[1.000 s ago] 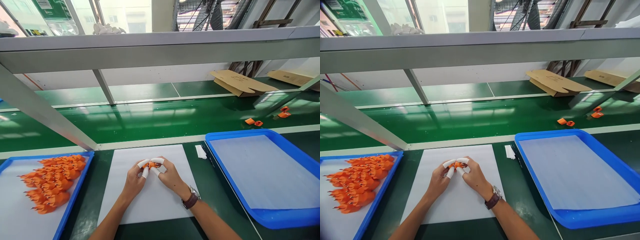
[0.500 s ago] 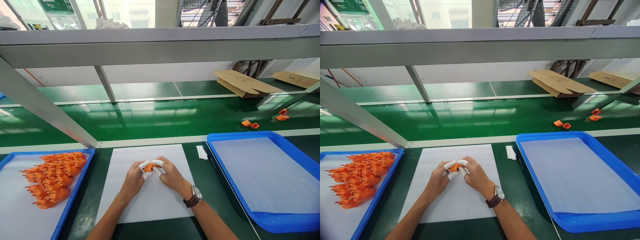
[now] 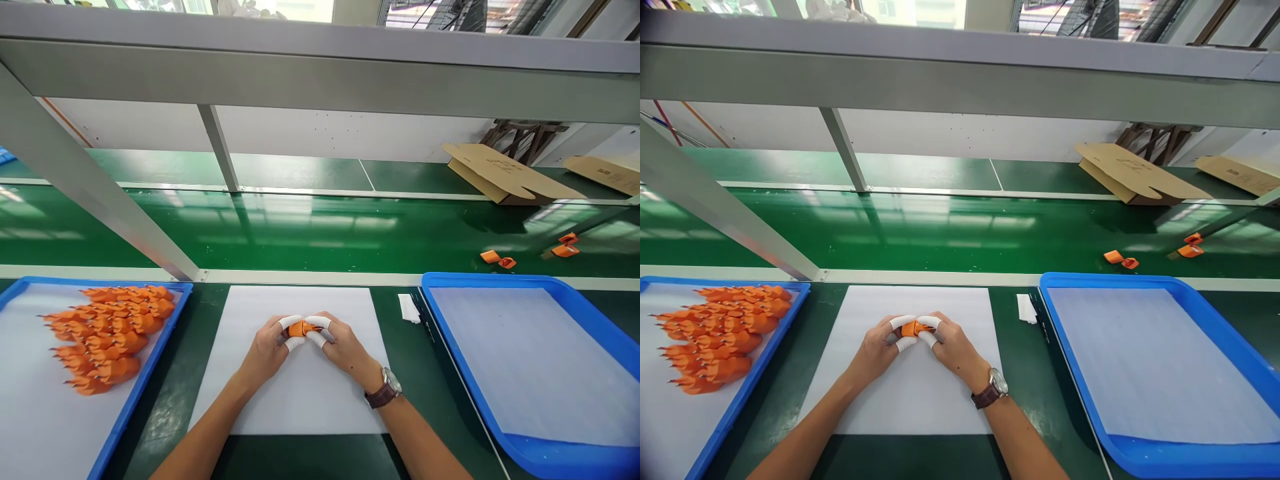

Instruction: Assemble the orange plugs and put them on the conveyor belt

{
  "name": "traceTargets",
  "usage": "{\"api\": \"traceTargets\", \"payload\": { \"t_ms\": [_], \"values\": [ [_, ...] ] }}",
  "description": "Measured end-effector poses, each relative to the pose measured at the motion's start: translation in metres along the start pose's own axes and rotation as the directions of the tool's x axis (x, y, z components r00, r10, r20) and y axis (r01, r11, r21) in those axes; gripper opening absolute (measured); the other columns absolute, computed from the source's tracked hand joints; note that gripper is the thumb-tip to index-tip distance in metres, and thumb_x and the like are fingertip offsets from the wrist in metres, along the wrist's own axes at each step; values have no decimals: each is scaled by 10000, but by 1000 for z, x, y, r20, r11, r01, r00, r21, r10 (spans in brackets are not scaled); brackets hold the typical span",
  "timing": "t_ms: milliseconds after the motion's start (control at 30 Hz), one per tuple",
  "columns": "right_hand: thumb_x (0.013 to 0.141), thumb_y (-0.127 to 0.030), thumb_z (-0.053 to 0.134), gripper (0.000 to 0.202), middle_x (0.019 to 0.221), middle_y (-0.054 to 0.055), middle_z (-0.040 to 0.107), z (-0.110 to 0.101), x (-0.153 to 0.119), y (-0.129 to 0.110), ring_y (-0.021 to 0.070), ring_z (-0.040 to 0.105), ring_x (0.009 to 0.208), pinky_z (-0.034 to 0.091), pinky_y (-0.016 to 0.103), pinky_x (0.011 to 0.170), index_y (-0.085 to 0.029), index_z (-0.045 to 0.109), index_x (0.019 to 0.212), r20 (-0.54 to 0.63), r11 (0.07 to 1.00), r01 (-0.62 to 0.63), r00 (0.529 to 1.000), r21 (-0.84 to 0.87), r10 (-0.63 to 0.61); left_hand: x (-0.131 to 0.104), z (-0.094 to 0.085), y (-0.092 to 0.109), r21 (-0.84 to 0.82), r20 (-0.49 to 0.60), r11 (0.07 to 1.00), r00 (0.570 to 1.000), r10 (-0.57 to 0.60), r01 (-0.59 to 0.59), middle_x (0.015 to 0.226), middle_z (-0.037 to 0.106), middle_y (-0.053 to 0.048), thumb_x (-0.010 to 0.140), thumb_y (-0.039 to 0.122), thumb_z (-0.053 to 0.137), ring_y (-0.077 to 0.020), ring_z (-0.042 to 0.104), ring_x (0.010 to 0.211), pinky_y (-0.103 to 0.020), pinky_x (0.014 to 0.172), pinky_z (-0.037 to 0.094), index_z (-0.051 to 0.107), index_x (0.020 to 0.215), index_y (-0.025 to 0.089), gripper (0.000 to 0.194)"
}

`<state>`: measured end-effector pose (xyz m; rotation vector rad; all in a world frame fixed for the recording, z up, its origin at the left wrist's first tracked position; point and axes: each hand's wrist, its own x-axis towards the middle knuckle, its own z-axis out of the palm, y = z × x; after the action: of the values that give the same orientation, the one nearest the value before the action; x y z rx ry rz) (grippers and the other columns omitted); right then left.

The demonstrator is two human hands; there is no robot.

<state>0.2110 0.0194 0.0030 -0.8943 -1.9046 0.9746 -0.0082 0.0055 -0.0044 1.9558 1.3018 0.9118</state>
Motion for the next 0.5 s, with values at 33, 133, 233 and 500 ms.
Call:
{"api": "traceTargets", "payload": {
  "t_ms": [33,133,233,500],
  "values": [
    [973,-134,518,363,1169,52,648,0,0,1,211,635,1033,554,392,893,-310,571,1286,8,1000,25,1000,-5,-25,0,0,0,-3,4,1000,1000,-11,11,1114,660,-43,933,342,620,-166,642,843,-341,768,618,585,1304,322,373],
    [976,-124,514,386,1200,52,640,1,0,4,215,624,1082,551,402,923,-321,558,1305,34,997,73,997,-8,-73,-1,-1,1,-17,17,999,999,-35,35,1134,659,-37,927,334,632,-168,648,870,-337,788,616,589,1294,320,370],
    [980,-147,525,346,1172,49,648,1,0,4,216,639,1047,564,398,899,-318,575,1277,25,999,36,999,-16,-36,0,-2,1,-14,20,999,999,-30,30,1130,666,-37,924,331,640,-177,656,892,-341,798,613,594,1292,323,371],
    [999,-167,499,347,1161,65,643,-2,4,-5,231,635,1039,565,413,883,-309,560,1309,65,998,-15,998,-58,18,5,-4,4,-7,13,1000,1000,7,-7,1138,687,-41,920,322,652,-180,671,894,-331,789,606,608,1296,318,378]
  ]
}}
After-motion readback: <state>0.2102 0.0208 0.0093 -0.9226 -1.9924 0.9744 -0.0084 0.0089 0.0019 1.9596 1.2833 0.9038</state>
